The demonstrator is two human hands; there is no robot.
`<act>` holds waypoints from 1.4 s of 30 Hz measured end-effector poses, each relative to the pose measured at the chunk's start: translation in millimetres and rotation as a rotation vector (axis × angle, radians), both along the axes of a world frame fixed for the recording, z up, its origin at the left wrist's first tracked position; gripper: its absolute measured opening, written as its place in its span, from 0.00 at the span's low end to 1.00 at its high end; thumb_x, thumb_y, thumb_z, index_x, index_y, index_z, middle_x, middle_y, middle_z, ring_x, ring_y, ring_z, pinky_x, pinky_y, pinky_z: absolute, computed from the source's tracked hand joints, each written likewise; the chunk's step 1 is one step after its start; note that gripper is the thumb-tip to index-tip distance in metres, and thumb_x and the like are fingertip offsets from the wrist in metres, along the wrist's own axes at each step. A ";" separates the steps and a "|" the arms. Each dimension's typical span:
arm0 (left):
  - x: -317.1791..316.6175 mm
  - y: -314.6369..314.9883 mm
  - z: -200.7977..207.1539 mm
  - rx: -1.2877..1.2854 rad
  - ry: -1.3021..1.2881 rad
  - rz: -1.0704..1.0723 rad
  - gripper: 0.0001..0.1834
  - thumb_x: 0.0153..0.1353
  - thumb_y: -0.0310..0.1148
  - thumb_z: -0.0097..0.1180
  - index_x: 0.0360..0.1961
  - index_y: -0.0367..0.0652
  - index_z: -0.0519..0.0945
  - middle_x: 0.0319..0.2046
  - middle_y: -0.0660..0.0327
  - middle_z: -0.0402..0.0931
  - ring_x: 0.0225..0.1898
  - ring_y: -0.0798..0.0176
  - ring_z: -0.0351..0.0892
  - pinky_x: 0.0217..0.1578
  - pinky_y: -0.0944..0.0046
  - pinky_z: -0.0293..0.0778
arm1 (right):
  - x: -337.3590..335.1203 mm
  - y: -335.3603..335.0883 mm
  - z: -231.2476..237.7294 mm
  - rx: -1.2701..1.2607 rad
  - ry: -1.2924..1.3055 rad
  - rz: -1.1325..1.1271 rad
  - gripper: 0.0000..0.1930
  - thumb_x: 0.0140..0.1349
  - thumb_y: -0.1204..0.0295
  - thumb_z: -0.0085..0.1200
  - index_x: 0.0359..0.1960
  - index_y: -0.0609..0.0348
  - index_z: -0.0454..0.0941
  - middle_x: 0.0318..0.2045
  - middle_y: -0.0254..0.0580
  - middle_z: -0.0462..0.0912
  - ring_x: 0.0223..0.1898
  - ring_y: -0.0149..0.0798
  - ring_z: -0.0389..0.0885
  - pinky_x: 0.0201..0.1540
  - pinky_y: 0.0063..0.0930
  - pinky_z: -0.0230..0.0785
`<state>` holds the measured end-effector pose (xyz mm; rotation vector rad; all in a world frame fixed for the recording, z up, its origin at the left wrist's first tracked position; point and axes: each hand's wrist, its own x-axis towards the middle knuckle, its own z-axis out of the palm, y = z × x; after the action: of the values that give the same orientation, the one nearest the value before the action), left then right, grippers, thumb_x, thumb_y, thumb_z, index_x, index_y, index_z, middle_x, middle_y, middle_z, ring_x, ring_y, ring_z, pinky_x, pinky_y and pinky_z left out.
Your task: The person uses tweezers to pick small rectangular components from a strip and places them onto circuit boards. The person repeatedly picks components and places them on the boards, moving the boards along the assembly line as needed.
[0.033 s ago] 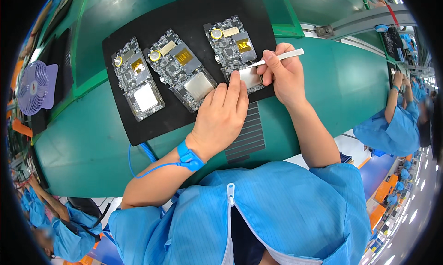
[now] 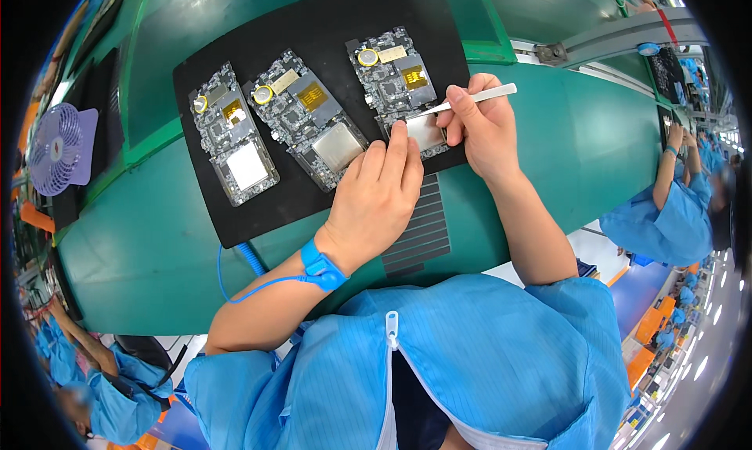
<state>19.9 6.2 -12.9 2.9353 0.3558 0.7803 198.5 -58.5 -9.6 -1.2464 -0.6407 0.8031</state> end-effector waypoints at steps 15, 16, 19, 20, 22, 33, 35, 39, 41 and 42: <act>3.3 12.6 17.3 -0.291 0.048 -0.109 0.21 0.46 0.27 0.61 0.44 0.33 0.75 0.50 0.45 0.68 0.41 0.49 0.73 0.41 0.57 0.73 | -6.4 -8.3 1.6 0.180 -0.250 -0.231 0.12 0.65 0.73 0.52 0.38 0.57 0.59 0.22 0.39 0.76 0.15 0.22 0.69 0.16 0.14 0.62; 2.2 12.0 18.8 -0.305 0.070 -0.120 0.21 0.47 0.27 0.61 0.44 0.33 0.74 0.50 0.46 0.68 0.42 0.49 0.73 0.42 0.57 0.73 | -6.1 -11.2 0.1 0.168 -0.241 -0.222 0.11 0.65 0.73 0.52 0.38 0.57 0.59 0.22 0.40 0.76 0.15 0.22 0.69 0.16 0.14 0.62; 2.2 16.5 18.1 -0.287 0.067 -0.137 0.21 0.47 0.27 0.61 0.45 0.34 0.74 0.49 0.46 0.69 0.42 0.48 0.73 0.43 0.57 0.73 | -3.0 -7.4 4.7 0.120 -0.177 -0.189 0.11 0.66 0.72 0.52 0.38 0.58 0.60 0.22 0.41 0.77 0.15 0.23 0.69 0.15 0.15 0.61; -1.6 14.1 20.6 -0.324 0.101 -0.119 0.22 0.47 0.26 0.60 0.46 0.34 0.74 0.52 0.46 0.68 0.45 0.47 0.73 0.45 0.56 0.73 | -5.3 -11.9 6.4 0.115 -0.086 -0.198 0.10 0.66 0.72 0.52 0.38 0.57 0.61 0.22 0.43 0.78 0.14 0.24 0.71 0.14 0.16 0.61; -20.7 0.3 16.8 -0.282 0.062 -0.205 0.21 0.47 0.26 0.59 0.45 0.34 0.75 0.51 0.46 0.70 0.47 0.48 0.73 0.47 0.55 0.73 | -22.9 -37.5 17.9 0.041 0.026 -0.146 0.10 0.66 0.72 0.52 0.38 0.57 0.61 0.22 0.43 0.78 0.14 0.25 0.72 0.14 0.16 0.61; -83.1 -33.1 11.4 -0.140 0.227 -0.611 0.16 0.52 0.29 0.53 0.43 0.36 0.79 0.46 0.58 0.75 0.53 0.59 0.72 0.54 0.62 0.70 | -101.8 -163.4 -3.2 -0.192 -0.033 -0.088 0.12 0.62 0.78 0.55 0.35 0.60 0.60 0.24 0.43 0.78 0.22 0.25 0.79 0.17 0.15 0.70; -82.5 -32.6 10.3 -0.119 0.234 -0.617 0.17 0.52 0.29 0.53 0.43 0.36 0.79 0.47 0.58 0.75 0.53 0.59 0.72 0.54 0.62 0.70 | -103.9 -161.8 -5.4 -0.186 -0.082 -0.080 0.13 0.61 0.78 0.56 0.35 0.60 0.61 0.24 0.44 0.78 0.23 0.26 0.80 0.18 0.15 0.71; -83.7 -32.8 8.9 -0.117 0.225 -0.613 0.17 0.52 0.29 0.53 0.44 0.37 0.79 0.47 0.59 0.75 0.53 0.60 0.72 0.54 0.62 0.70 | -106.7 -160.3 -7.4 -0.194 -0.096 -0.073 0.13 0.61 0.77 0.57 0.34 0.60 0.61 0.25 0.44 0.79 0.25 0.27 0.81 0.18 0.15 0.71; -83.7 -32.0 8.6 -0.112 0.219 -0.618 0.17 0.52 0.29 0.54 0.43 0.37 0.79 0.46 0.59 0.75 0.53 0.60 0.72 0.54 0.62 0.70 | -107.1 -160.0 -9.0 -0.189 -0.090 -0.065 0.14 0.61 0.77 0.57 0.34 0.60 0.61 0.25 0.44 0.79 0.26 0.27 0.82 0.18 0.16 0.71; -83.6 -31.6 8.5 -0.110 0.216 -0.620 0.17 0.52 0.29 0.54 0.43 0.37 0.79 0.46 0.59 0.75 0.53 0.60 0.72 0.53 0.62 0.70 | -106.5 -159.8 -9.5 -0.186 -0.088 -0.055 0.14 0.61 0.77 0.57 0.34 0.60 0.61 0.25 0.44 0.79 0.26 0.27 0.82 0.18 0.16 0.71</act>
<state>-63.8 -25.4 -4.4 2.7672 -0.4686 0.3440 92.1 -218.3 -19.0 -1.4688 -0.6099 0.7784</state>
